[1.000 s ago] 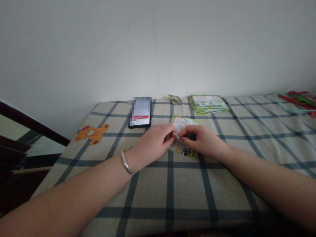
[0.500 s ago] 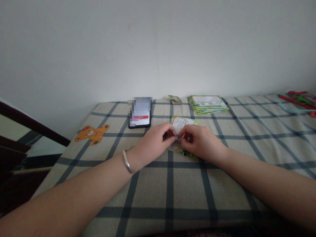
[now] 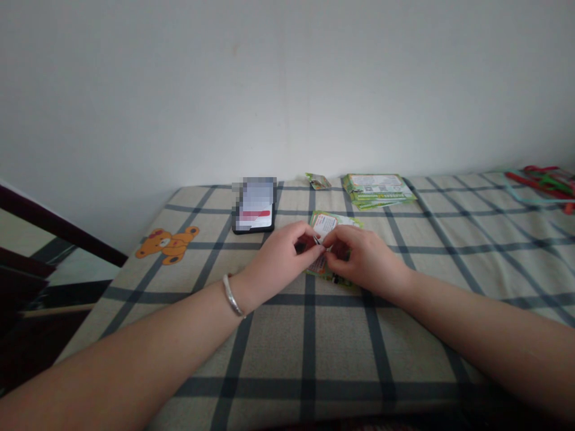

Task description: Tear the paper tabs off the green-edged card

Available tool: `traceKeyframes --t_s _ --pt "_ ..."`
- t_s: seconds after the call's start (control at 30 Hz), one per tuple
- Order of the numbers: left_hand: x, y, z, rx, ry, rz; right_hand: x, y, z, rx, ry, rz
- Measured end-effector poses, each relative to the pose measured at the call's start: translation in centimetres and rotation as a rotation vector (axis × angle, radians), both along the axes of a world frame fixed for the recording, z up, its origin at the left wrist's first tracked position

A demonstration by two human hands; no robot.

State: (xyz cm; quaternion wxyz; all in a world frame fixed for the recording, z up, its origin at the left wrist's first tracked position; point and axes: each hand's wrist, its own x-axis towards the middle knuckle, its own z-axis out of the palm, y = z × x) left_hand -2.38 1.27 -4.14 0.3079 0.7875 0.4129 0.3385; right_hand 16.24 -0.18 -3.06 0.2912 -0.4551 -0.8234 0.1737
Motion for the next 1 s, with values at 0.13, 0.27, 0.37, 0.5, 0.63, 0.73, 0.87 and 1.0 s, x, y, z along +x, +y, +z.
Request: traceKeyframes --t_s 0.13,0.27,0.37,0.5,0.63,0.73,0.87,1.0 --pt "-0.1 0.1 -0.2 0.065 0.015 0.023 0.1 0.1 -0.1 -0.07 0.077 -0.01" --pt "-0.1 0.2 -0.1 0.105 0.044 0.011 0.4 0.3 -0.2 -0.158 0.155 0.002" --pt "-0.1 0.3 0.1 0.143 0.081 0.007 0.6 0.3 -0.2 -0.201 0.18 0.007" --pt "-0.2 0.3 0.3 0.212 0.125 0.001 0.8 0.5 -0.3 -0.225 0.203 0.016" --pt "-0.5 0.4 0.3 0.269 0.147 -0.033 1.0 0.8 -0.7 -0.241 0.233 0.023" --pt "-0.7 0.5 0.1 0.256 0.13 -0.039 1.2 1.0 -1.0 -0.244 0.263 0.048" --pt "-1.0 0.6 0.1 0.185 0.092 -0.056 1.5 1.1 -1.2 -0.213 0.26 0.061" --pt "-1.3 0.8 0.1 0.246 0.142 -0.098 1.8 1.3 -1.3 -0.157 0.197 0.051"
